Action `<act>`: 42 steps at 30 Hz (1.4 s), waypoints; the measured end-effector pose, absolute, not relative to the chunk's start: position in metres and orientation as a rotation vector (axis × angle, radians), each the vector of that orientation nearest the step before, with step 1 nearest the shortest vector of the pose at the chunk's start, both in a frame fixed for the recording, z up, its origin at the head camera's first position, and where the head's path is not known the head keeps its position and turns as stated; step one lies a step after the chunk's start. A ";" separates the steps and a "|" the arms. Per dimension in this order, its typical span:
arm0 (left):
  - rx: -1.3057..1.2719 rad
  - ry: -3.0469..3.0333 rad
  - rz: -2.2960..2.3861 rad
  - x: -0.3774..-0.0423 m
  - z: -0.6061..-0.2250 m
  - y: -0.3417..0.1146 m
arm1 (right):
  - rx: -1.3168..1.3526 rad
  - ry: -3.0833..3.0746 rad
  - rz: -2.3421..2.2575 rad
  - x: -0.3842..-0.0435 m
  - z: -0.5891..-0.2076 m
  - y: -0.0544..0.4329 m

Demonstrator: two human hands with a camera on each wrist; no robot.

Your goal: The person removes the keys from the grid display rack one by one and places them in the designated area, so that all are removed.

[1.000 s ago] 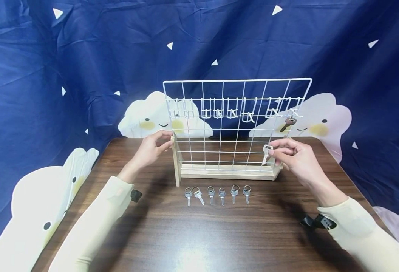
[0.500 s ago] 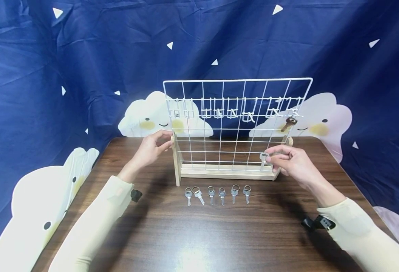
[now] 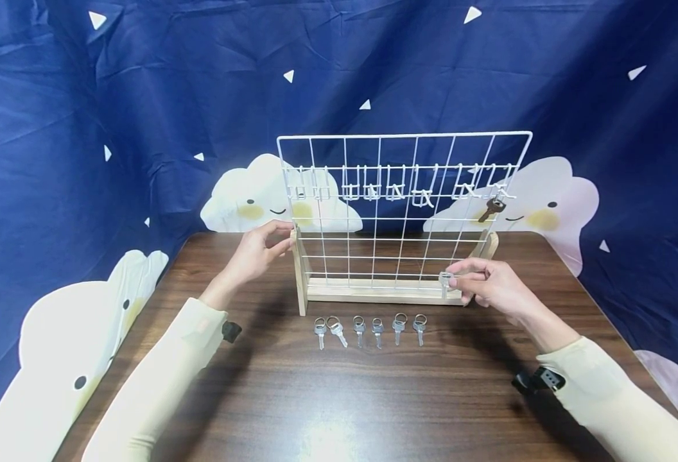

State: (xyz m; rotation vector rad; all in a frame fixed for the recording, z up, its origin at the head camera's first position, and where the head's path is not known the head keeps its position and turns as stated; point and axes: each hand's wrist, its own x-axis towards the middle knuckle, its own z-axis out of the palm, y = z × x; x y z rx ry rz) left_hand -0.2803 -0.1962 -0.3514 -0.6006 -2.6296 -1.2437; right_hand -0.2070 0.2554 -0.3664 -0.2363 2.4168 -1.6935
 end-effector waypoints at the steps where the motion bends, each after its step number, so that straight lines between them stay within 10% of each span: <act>1: -0.601 -2.630 -1.238 -0.280 -0.351 -0.196 | -0.234 2.420 -1.682 -0.207 -0.368 0.256; 42: -0.600 -2.640 -1.229 -0.281 -0.351 -0.197 | -0.160 2.365 -1.439 -0.215 -0.445 0.258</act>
